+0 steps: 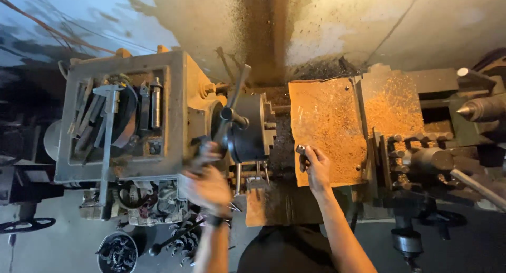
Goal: Cleaning and assembling motorcycle engine components using a lathe and hand tools.
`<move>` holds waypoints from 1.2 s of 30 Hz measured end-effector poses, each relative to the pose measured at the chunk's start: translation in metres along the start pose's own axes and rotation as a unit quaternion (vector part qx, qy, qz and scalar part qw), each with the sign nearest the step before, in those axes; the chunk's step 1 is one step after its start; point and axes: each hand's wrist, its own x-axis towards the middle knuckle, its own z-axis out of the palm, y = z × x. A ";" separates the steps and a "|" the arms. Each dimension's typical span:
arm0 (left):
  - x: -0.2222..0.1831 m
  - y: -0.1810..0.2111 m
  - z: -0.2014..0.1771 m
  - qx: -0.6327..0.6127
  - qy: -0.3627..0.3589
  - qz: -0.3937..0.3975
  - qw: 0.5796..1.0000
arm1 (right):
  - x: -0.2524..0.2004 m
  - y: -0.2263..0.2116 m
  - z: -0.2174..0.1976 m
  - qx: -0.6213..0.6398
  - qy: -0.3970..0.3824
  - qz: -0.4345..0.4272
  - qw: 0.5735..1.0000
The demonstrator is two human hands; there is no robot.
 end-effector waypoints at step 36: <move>0.206 -0.119 0.082 0.230 -0.253 -0.219 0.914 | 0.117 0.026 0.052 -0.258 -0.123 -0.012 0.958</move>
